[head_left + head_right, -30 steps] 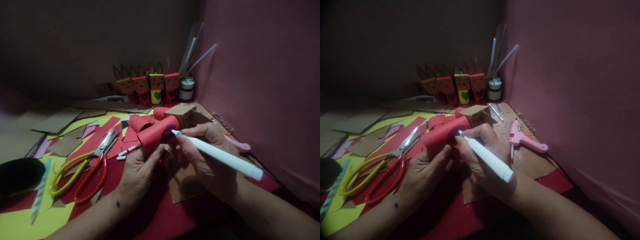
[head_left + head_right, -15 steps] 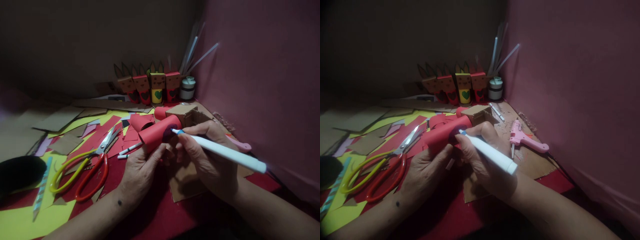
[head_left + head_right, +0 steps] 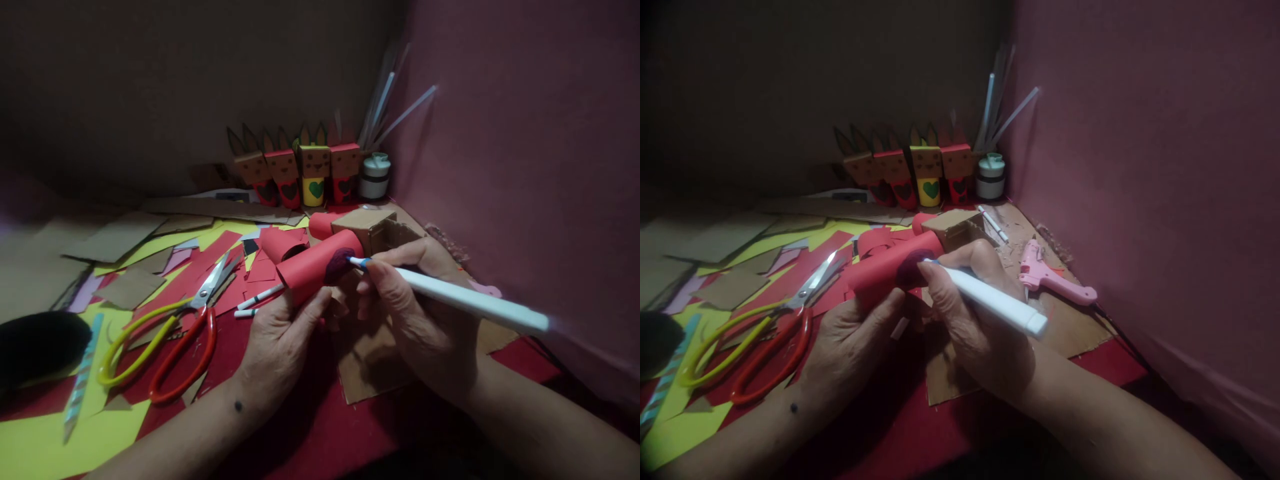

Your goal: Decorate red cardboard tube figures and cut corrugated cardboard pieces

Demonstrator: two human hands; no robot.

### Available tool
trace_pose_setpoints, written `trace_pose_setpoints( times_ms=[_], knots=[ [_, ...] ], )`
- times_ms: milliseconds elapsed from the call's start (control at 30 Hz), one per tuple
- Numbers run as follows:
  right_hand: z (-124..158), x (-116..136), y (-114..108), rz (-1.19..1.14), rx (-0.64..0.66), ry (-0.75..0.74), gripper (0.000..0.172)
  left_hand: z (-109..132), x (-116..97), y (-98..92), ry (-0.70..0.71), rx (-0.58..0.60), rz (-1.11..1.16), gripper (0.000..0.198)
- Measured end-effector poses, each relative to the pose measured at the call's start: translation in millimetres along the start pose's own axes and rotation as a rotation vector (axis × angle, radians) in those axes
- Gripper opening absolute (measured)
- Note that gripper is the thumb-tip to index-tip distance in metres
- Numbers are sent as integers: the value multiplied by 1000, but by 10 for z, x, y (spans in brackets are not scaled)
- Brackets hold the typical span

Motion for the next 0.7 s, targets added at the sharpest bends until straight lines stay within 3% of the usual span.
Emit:
trace_pose_setpoints(
  times_ms=[267,467,700],
  knots=[
    [28,10,47,-30,36,-75,8,-6,23,-4,-29,-10,16,22],
    [10,-21,23,3,-22,-19,10,-5,9,14,-51,-38,11,23],
    [16,11,49,-51,22,-51,10,1,9,23,-41,-30,28,24]
  ],
)
Point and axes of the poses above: each hand's wrist, its own z-axis away from the middle knuckle, its own y-axis out of the palm, x = y × z, the point moved 6 cm from there along -z, towards the middle knuckle, and after that the axes turned 13 degrees about z, right-handed, at the moved point
